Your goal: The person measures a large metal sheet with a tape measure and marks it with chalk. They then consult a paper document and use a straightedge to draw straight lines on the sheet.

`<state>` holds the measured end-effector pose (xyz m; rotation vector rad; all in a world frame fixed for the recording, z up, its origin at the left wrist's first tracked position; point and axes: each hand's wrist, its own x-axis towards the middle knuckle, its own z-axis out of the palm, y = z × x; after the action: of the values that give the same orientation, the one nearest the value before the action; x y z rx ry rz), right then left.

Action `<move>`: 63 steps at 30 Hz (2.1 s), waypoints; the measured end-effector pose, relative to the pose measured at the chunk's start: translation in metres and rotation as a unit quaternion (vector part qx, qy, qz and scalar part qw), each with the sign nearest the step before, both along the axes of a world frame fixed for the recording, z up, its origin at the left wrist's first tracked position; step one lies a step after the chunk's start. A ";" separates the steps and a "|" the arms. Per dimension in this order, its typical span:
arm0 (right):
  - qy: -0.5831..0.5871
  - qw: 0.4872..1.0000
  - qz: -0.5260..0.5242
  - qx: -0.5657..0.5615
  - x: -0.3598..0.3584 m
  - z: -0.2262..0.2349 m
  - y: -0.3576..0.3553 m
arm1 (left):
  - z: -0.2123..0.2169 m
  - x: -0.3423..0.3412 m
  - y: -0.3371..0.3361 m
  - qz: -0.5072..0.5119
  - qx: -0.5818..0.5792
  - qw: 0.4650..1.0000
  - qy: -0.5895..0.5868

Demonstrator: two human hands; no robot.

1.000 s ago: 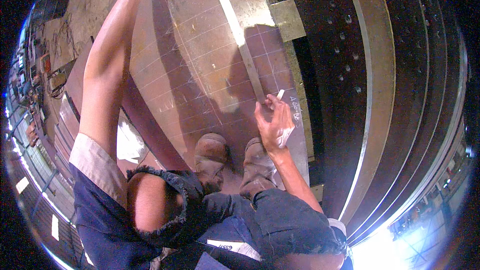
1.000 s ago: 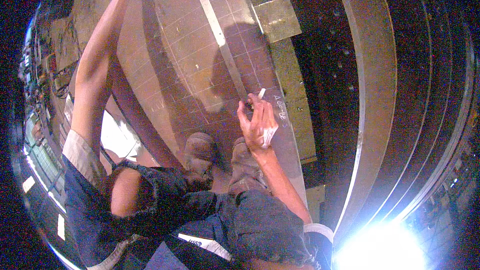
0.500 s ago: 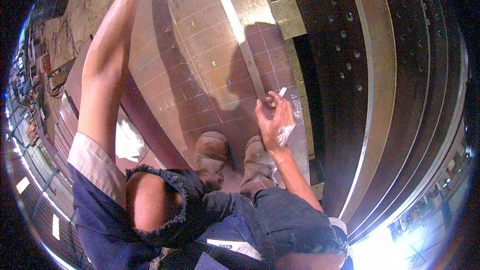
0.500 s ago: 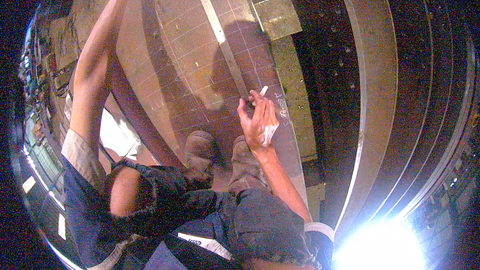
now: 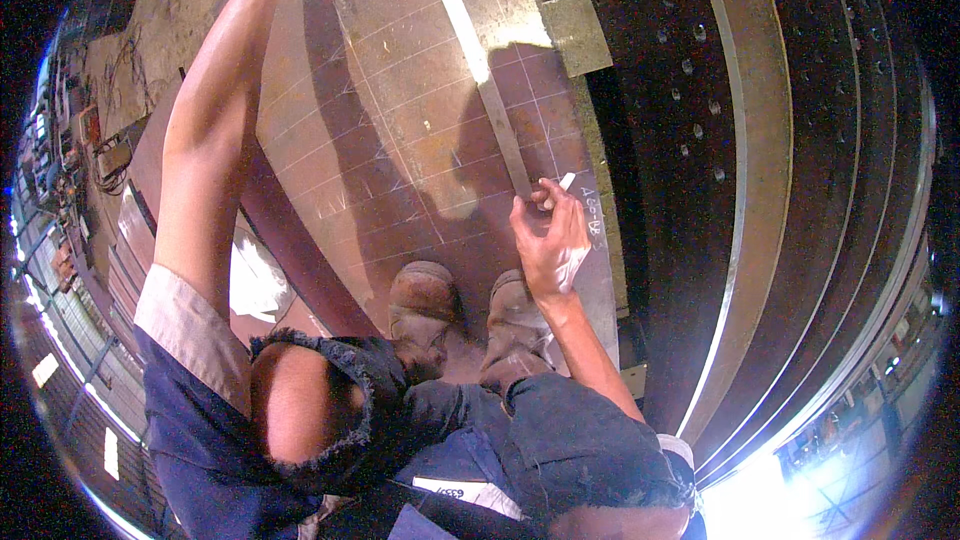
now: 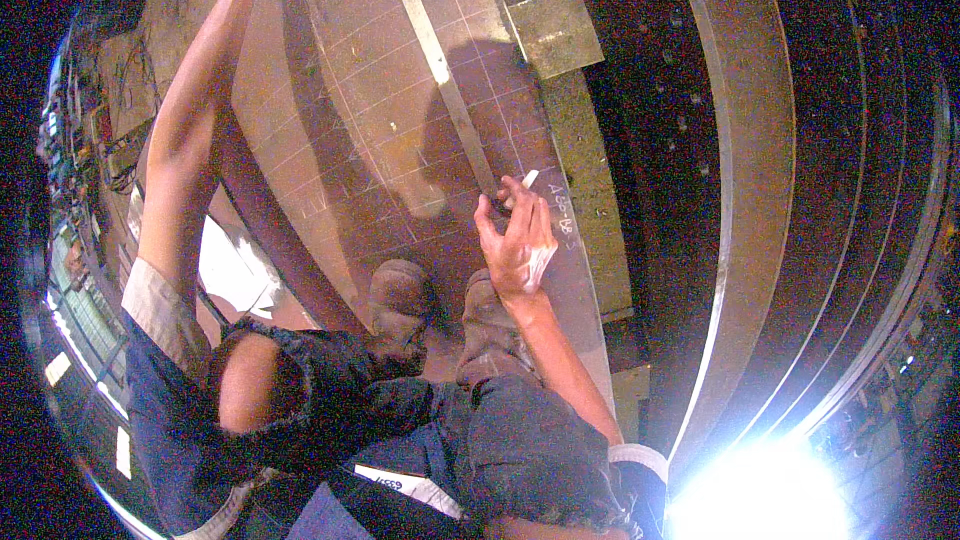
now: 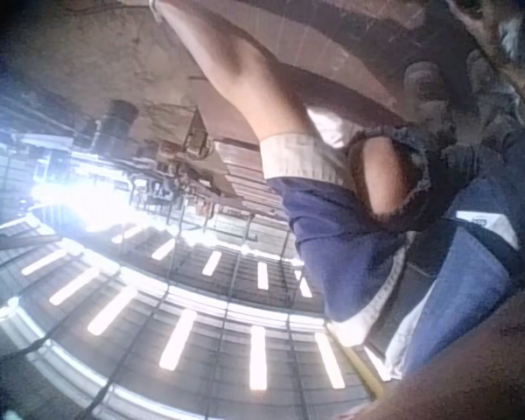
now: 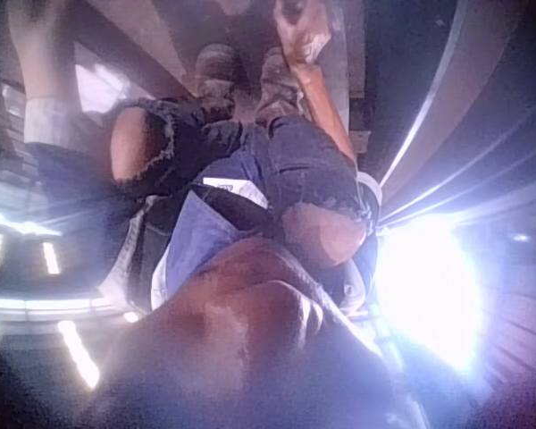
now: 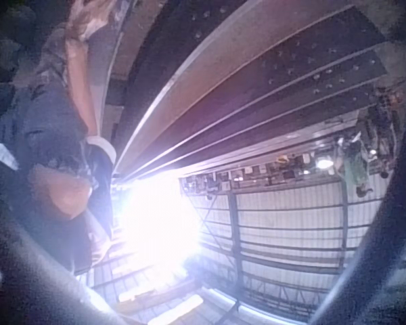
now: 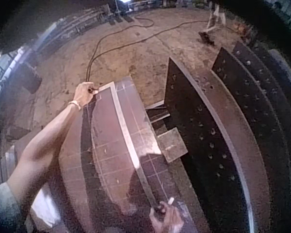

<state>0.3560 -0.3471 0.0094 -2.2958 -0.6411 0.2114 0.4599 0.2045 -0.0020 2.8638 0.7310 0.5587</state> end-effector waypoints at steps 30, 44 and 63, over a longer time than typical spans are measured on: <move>0.011 0.999 -0.010 -0.049 -0.002 0.004 -0.001 | 0.050 0.008 -0.081 0.054 -0.094 0.968 0.228; 0.009 0.999 -0.008 -0.044 -0.003 0.004 -0.001 | 0.015 0.016 -0.067 0.045 -0.007 0.966 0.255; 0.016 1.000 -0.005 0.013 0.001 0.003 -0.005 | 0.032 0.023 -0.081 0.068 -0.056 0.965 0.247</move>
<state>0.3572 -0.3517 0.0129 -2.2661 -0.6118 0.2330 0.4825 0.1232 0.0296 2.8784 0.9932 -0.1984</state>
